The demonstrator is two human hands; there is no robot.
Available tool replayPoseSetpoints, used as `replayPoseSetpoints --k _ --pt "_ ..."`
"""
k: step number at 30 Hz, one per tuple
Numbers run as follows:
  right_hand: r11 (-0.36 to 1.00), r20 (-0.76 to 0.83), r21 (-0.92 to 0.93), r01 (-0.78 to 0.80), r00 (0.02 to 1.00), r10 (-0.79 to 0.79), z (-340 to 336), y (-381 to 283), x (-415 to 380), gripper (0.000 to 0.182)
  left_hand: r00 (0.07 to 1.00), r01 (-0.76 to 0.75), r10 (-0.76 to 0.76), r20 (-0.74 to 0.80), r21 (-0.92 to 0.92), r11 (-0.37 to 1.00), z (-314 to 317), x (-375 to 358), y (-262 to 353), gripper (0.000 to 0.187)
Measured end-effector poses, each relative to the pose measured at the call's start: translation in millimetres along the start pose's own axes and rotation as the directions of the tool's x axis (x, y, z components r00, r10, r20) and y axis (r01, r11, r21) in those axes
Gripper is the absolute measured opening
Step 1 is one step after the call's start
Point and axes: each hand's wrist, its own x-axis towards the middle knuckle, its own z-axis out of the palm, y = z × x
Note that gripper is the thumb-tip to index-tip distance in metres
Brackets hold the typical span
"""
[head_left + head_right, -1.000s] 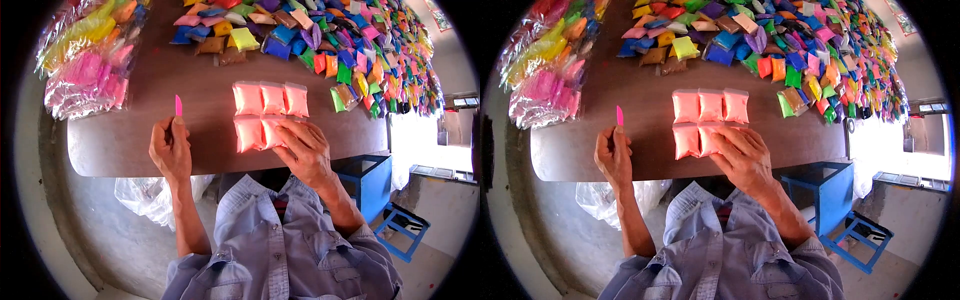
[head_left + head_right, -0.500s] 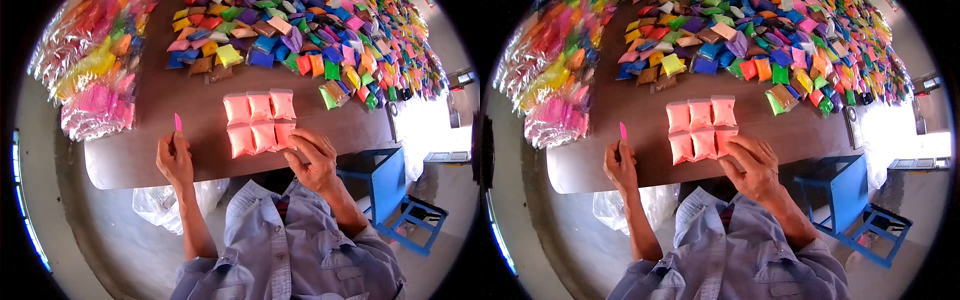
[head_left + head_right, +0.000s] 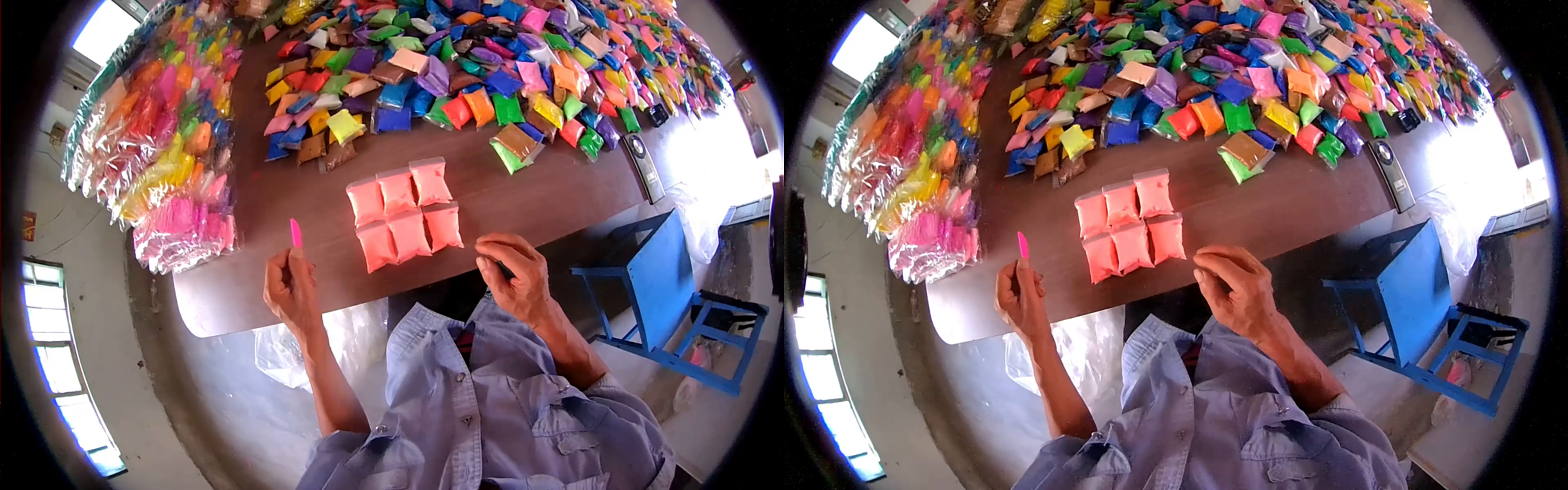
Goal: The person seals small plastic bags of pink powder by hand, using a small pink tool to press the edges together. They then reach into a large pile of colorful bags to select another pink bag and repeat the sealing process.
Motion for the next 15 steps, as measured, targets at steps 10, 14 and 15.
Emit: replayPoseSetpoints --k 10,14,15 --pt "0.646 0.311 0.648 -0.403 0.915 0.258 1 -31 -13 0.034 0.756 -0.016 0.092 0.648 -0.122 0.992 66 -120 69 0.010" --pt "0.549 0.253 0.723 -0.420 0.900 0.356 -4 -23 -31 0.037 0.749 -0.072 0.231 0.621 -0.271 0.960 89 -141 62 0.010" --pt "0.548 0.247 0.726 -0.416 0.901 0.357 -8 -21 -33 0.037 0.724 -0.088 0.240 0.647 -0.259 0.962 89 -143 69 0.010"
